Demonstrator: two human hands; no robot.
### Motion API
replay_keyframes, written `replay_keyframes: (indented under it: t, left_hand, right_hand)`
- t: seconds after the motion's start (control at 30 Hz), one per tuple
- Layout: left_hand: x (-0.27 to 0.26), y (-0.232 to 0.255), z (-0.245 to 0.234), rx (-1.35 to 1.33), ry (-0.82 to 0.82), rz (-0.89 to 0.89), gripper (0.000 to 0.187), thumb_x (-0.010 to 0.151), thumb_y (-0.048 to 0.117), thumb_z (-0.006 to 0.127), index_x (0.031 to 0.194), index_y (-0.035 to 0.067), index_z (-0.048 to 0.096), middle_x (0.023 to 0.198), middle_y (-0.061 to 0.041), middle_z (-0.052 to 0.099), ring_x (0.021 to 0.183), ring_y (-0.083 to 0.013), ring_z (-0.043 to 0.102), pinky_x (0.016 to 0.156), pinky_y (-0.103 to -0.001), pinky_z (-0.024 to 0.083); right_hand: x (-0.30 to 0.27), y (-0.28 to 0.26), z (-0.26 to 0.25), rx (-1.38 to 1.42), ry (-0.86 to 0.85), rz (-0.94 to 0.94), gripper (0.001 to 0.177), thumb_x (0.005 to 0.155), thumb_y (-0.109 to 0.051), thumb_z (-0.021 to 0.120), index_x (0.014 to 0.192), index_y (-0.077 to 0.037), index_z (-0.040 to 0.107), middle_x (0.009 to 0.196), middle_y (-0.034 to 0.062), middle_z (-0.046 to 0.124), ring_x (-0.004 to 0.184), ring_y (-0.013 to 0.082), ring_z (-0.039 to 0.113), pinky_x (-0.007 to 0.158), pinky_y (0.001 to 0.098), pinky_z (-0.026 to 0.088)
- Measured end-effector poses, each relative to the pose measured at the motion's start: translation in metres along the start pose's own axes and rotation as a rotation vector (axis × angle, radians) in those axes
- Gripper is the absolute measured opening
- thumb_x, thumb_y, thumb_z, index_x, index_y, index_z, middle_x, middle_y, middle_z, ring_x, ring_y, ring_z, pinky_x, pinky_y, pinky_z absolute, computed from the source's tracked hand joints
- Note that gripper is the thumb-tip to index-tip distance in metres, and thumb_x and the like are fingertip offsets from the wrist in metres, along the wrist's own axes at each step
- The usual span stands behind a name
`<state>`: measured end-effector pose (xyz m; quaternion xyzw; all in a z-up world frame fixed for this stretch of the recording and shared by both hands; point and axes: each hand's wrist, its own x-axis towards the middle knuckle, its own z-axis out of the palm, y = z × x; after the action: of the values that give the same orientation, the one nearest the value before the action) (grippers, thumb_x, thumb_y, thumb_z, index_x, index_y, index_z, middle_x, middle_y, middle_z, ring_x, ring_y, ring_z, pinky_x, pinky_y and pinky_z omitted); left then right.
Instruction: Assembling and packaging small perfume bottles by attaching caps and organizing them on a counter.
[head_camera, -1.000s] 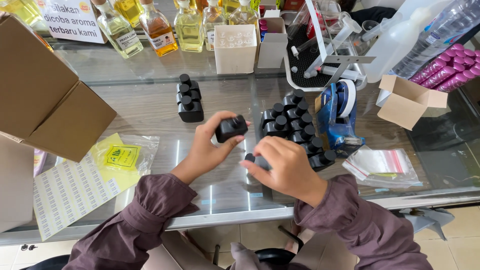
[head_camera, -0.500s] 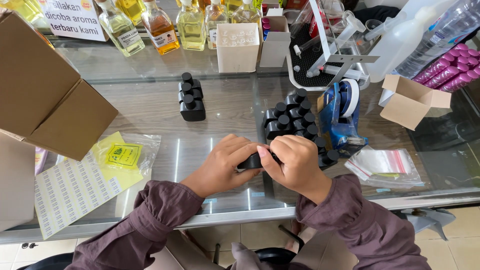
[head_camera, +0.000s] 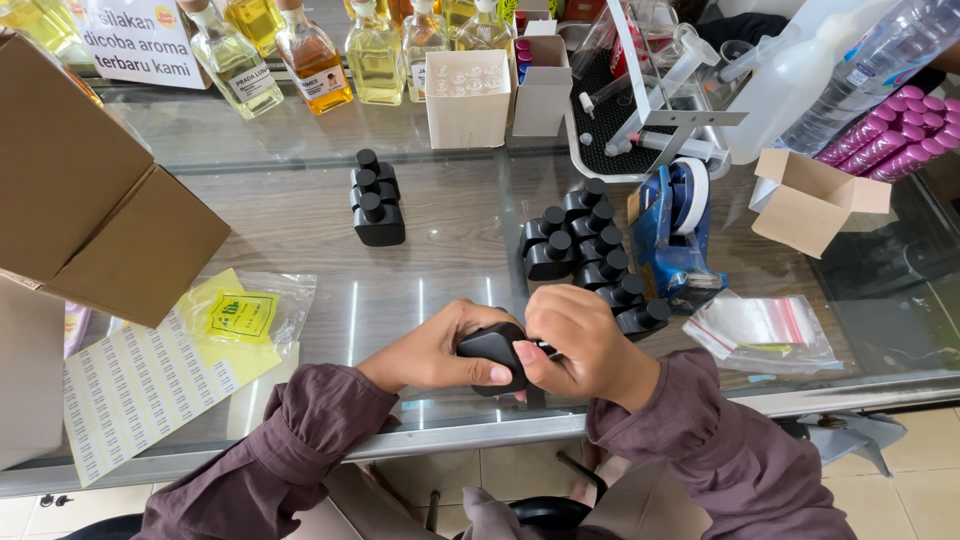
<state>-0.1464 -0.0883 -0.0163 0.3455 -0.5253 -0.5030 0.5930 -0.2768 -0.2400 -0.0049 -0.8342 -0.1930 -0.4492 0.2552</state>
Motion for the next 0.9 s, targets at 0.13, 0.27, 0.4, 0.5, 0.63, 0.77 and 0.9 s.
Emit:
replay_keyframes:
  t: [0.13, 0.27, 0.4, 0.5, 0.63, 0.77, 0.9]
  left_hand:
    - [0.001, -0.004, -0.016, 0.058, 0.089, 0.052, 0.026, 0.085, 0.013, 0.081, 0.104, -0.003, 0.074, 0.078, -0.014, 0.073, 0.072, -0.0139, 0.069, 0.062, -0.028, 0.058]
    - [0.000, -0.016, -0.030, 0.194, 0.215, 0.084, 0.027, 0.086, 0.015, 0.080, 0.107, -0.001, 0.074, 0.079, -0.010, 0.072, 0.079, -0.0108, 0.064, 0.066, -0.027, 0.057]
    - [0.003, -0.013, -0.027, 0.231, 0.254, 0.092, 0.028, 0.085, 0.017, 0.081, 0.107, 0.001, 0.074, 0.079, -0.009, 0.071, 0.080, -0.0096, 0.063, 0.067, -0.027, 0.057]
    - [0.003, -0.016, -0.028, 0.248, 0.283, 0.081, 0.029, 0.085, 0.017, 0.082, 0.108, 0.001, 0.075, 0.078, -0.008, 0.072, 0.078, -0.0097, 0.064, 0.067, -0.026, 0.057]
    - [0.004, -0.008, -0.023, 0.256, 0.318, 0.127, 0.027, 0.084, 0.019, 0.080, 0.104, 0.001, 0.074, 0.076, -0.011, 0.071, 0.076, -0.0121, 0.065, 0.064, -0.028, 0.058]
    - [0.007, 0.002, -0.016, 0.150, 0.400, 0.187, 0.028, 0.082, 0.026, 0.074, 0.093, 0.000, 0.073, 0.065, -0.012, 0.068, 0.063, -0.0138, 0.066, 0.056, -0.027, 0.057]
    - [0.006, 0.002, -0.026, 0.137, 0.435, 0.246, 0.033, 0.082, 0.028, 0.070, 0.090, -0.004, 0.071, 0.060, -0.016, 0.065, 0.054, -0.0173, 0.065, 0.050, -0.029, 0.057]
  right_hand:
    - [0.011, -0.006, -0.003, 0.064, 0.043, 0.047, 0.018, 0.096, -0.021, 0.059, 0.087, -0.006, 0.062, 0.078, 0.0089, 0.058, 0.058, 0.0235, 0.054, 0.052, 0.0327, 0.048]
    - [0.014, -0.008, -0.002, 0.049, 0.055, 0.122, 0.023, 0.096, -0.023, 0.063, 0.104, -0.003, 0.070, 0.092, 0.0117, 0.067, 0.069, 0.0239, 0.062, 0.058, 0.0328, 0.051]
    - [0.011, -0.003, -0.002, -0.003, 0.105, 0.202, 0.026, 0.099, -0.024, 0.065, 0.110, -0.001, 0.071, 0.089, 0.0118, 0.067, 0.063, 0.0217, 0.059, 0.053, 0.0313, 0.048]
    - [0.008, 0.001, 0.000, -0.002, 0.105, 0.260, 0.021, 0.099, -0.023, 0.070, 0.101, -0.002, 0.072, 0.075, 0.0070, 0.063, 0.056, 0.0170, 0.054, 0.048, 0.0264, 0.044]
    - [0.009, -0.002, 0.003, 0.014, 0.139, 0.244, 0.016, 0.096, -0.015, 0.071, 0.105, -0.002, 0.074, 0.079, 0.0074, 0.067, 0.058, 0.0168, 0.057, 0.050, 0.0259, 0.048]
    - [0.011, -0.003, -0.004, 0.007, 0.218, 0.193, 0.014, 0.098, -0.008, 0.066, 0.107, 0.002, 0.072, 0.088, 0.0108, 0.066, 0.064, 0.0189, 0.059, 0.055, 0.0271, 0.053]
    - [0.006, 0.003, -0.010, -0.004, 0.275, 0.169, 0.014, 0.098, -0.006, 0.067, 0.104, 0.006, 0.069, 0.088, 0.0129, 0.065, 0.066, 0.0163, 0.055, 0.056, 0.0262, 0.051]
